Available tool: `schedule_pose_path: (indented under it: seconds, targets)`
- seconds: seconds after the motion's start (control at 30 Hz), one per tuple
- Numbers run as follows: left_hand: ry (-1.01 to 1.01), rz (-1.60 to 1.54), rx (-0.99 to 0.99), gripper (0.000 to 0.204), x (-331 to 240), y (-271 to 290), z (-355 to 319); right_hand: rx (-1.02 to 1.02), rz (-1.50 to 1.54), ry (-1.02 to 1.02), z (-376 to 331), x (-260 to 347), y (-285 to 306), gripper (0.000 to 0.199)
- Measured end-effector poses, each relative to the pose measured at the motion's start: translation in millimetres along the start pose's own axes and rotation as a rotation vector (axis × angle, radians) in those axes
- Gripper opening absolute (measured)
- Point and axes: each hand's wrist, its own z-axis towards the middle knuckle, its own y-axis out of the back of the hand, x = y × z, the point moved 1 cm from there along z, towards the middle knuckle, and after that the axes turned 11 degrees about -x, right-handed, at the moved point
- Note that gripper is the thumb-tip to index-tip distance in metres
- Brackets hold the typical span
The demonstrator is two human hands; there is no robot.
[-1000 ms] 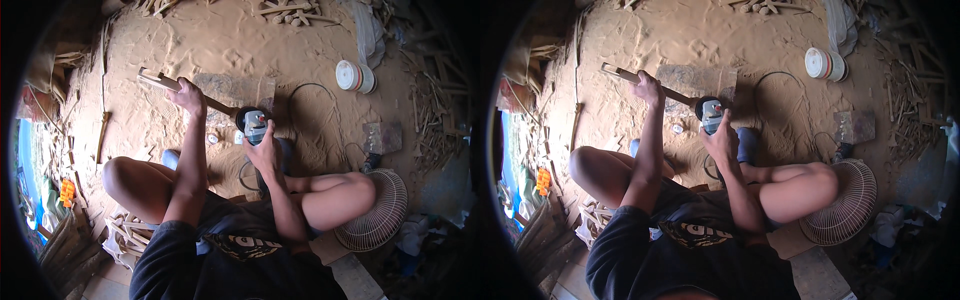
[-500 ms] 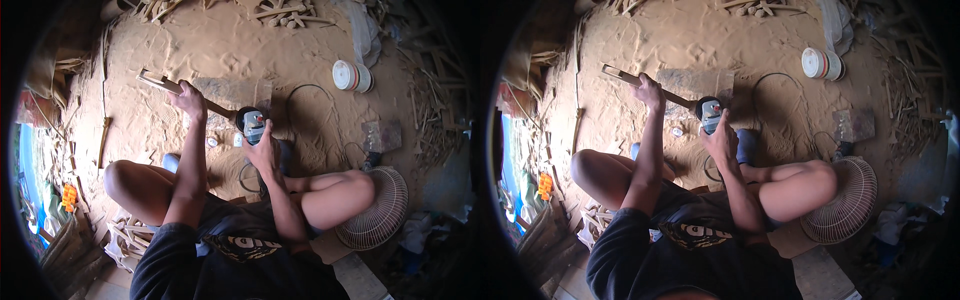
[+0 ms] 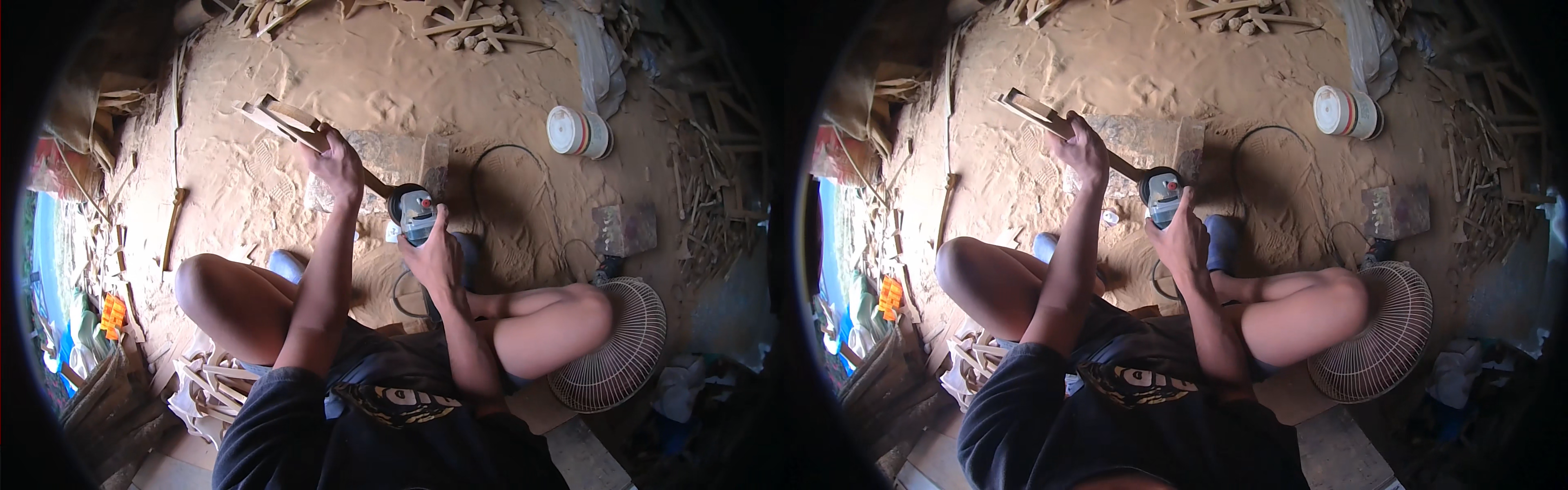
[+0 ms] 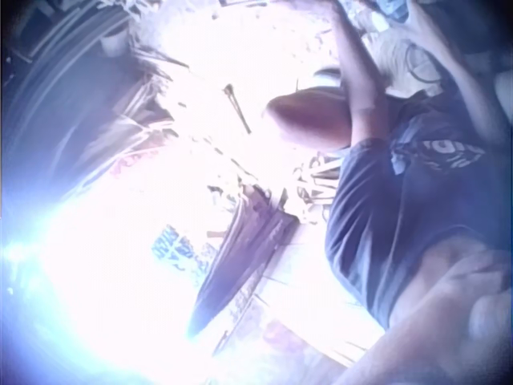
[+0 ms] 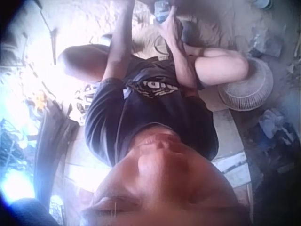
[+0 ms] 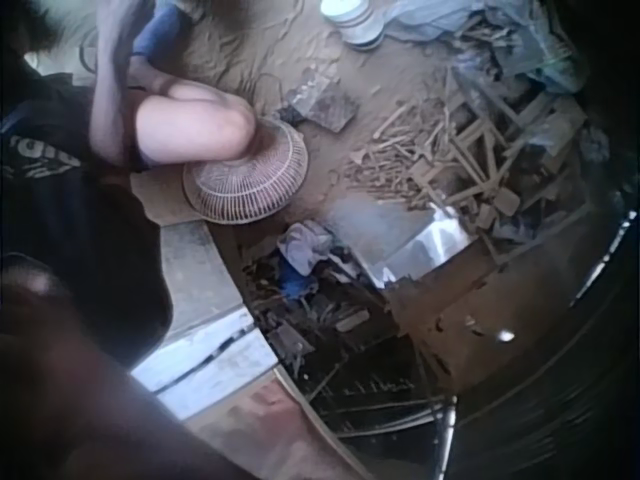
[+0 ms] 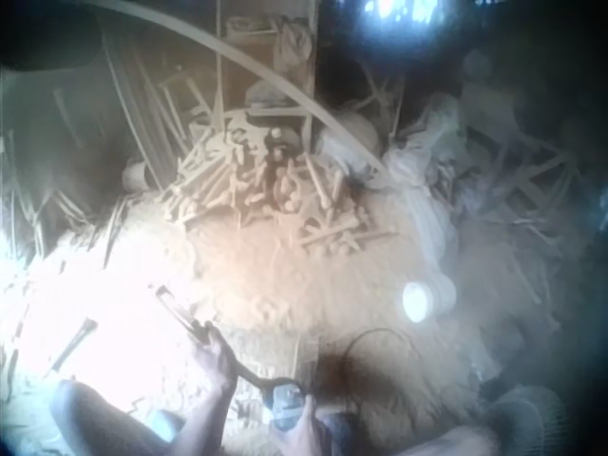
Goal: The person sands the surface and edges of a wooden axe using a power sander while sitting on the floor of a workshop.
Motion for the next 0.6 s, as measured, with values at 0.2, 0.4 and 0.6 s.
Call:
schedule_pose_path:
  seconds: [0.2, 0.4, 0.6]
  targets:
    - [-0.110, -0.021, -0.007, 0.016, -0.9, -3.9, -6.4, -0.013, -0.017, 0.022, -7.2, 2.9, 0.9, 0.097]
    - [-0.133, 0.006, 0.007, 0.020, 1.0, -2.9, -9.1, 0.002, -0.028, -0.016, -7.2, 5.4, 4.6, 0.096]
    - [-0.061, 0.028, 0.030, 0.020, -12.3, -4.5, -16.6, -0.026, -0.002, 0.037, -11.1, -2.3, 0.5, 0.095]
